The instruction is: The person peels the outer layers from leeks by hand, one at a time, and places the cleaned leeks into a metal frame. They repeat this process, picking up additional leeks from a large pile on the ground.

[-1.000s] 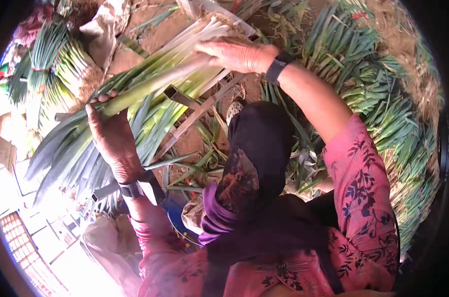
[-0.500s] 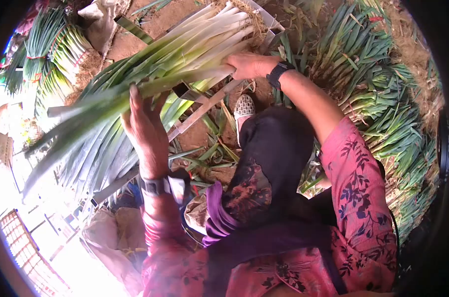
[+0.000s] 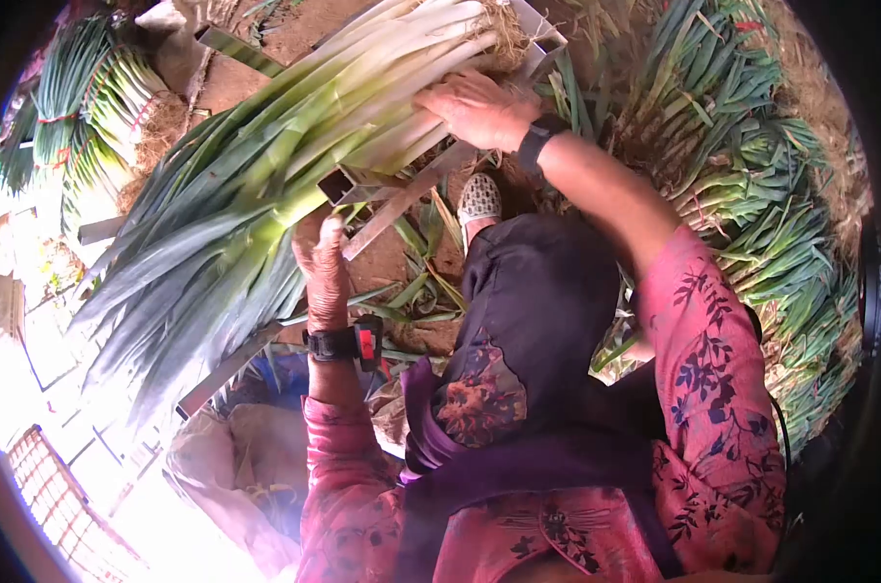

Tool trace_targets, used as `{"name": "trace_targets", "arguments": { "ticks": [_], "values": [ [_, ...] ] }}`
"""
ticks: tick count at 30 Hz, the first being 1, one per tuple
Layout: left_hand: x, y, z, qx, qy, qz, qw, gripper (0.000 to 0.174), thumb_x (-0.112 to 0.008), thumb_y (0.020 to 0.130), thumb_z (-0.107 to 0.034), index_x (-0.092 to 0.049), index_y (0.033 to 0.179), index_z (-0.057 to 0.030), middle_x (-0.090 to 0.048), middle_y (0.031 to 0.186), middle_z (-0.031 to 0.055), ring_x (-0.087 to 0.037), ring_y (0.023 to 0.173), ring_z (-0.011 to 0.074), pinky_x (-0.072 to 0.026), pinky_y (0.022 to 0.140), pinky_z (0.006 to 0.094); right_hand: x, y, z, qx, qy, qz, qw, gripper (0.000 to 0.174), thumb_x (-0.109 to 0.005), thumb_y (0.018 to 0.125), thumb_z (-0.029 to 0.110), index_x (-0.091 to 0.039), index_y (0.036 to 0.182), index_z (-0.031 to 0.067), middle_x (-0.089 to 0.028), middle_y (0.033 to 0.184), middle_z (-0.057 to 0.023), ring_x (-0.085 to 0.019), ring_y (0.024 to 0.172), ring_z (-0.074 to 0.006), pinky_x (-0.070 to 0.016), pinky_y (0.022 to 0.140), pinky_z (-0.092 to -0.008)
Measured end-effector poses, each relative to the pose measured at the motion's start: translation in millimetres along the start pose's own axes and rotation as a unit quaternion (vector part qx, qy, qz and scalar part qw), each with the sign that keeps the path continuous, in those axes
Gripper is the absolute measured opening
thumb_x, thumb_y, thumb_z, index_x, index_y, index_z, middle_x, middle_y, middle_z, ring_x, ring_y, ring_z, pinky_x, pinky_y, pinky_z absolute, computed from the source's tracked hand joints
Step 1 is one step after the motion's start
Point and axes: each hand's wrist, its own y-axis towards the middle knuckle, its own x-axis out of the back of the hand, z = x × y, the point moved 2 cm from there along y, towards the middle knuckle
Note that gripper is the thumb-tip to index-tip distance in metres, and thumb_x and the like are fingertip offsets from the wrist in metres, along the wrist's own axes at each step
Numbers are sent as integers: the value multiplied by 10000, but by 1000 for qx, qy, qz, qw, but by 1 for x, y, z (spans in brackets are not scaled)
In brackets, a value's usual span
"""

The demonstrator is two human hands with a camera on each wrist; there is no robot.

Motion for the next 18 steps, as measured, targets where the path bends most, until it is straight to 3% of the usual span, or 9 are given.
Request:
{"name": "trace_targets", "arguments": {
  "ticks": [3, 4, 6, 8, 10, 11, 12, 15, 18],
  "values": [
    [2, 10, 7, -37, -53, -11, 998, 548, -594, 892, -368, -491, 1265, 20, -562, 1223, 145, -524, 1158, 264, -408, 1017, 423, -28, -3, 6, -14, -87, -150, 985, 424, -598, 746, 55, -568, 1168, 92, -616, 1110, -107, -557, 1071, -259, -404, 920, -386],
    [-7, 12, -9, -63, -132, 21, 989, 404, -631, 883, -259, -540, 1205, -33, -583, 1168, 57, -548, 1042, 166, -401, 953, 342, -28, -4, 8, -10, -82, -196, 977, 426, -605, 740, 63, -569, 1164, 86, -613, 1109, -108, -554, 1065, -258, -400, 915, -385],
    [5, 14, 7, -4, -110, -38, 993, 652, -582, 889, -456, -435, 1321, 10, -505, 1301, 156, -497, 1190, 263, -345, 1070, 424, -29, -7, 9, -26, -88, -190, 977, 432, -614, 733, 74, -567, 1163, 73, -606, 1118, -104, -545, 1070, -252, -395, 915, -384],
    [20, 16, 20, -38, -102, 11, 994, 667, -492, 919, -520, -445, 1321, 9, -512, 1302, 134, -510, 1166, 239, -363, 1044, 382, -29, -4, 6, -40, -98, -148, 983, 420, -622, 732, 85, -574, 1149, 77, -614, 1108, -96, -547, 1062, -246, -399, 909, -389],
    [25, 11, 27, -11, 223, 26, 974, 705, -370, 946, -572, -453, 1316, 22, -520, 1302, 106, -509, 1157, 204, -350, 1031, 335, -25, -14, -19, -17, -96, -172, 980, 406, -620, 735, 104, -576, 1138, 85, -623, 1076, -80, -553, 1041, -239, -423, 887, -387],
    [18, 10, 5, 156, 34, -10, 987, 744, -277, 959, -591, -451, 1320, 35, -510, 1324, 100, -483, 1185, 194, -303, 1049, 313, -22, -18, -36, -24, -103, -177, 978, 371, -596, 731, 104, -583, 1101, 78, -620, 1058, -72, -551, 1032, -244, -439, 882, -387],
    [3, 7, 4, 141, -36, -64, 987, 759, -295, 947, -607, -428, 1344, 26, -477, 1356, 130, -440, 1234, 219, -241, 1088, 326, -23, -20, -46, -28, -107, -183, 977, 340, -572, 727, 104, -590, 1064, 70, -617, 1041, -63, -550, 1024, -250, -454, 878, -387],
    [-9, 12, 5, 150, -99, -65, 981, 793, -323, 924, -626, -345, 1397, 10, -429, 1387, 170, -399, 1280, 264, -200, 1116, 360, -30, -14, -50, -48, -104, -161, 980, 478, -623, 652, 33, -572, 1127, 52, -609, 1066, -97, -543, 1036, -265, -453, 887, -405],
    [-31, 11, -18, 117, -129, -108, 979, 686, -407, 936, -547, -372, 1374, -21, -460, 1361, 141, -422, 1264, 262, -273, 1093, 395, -8, -22, -5, -46, -125, -61, 989, 476, -592, 708, 20, -510, 1176, 1, -571, 1116, -162, -533, 1050, -305, -411, 935, -463]
  ]
}}
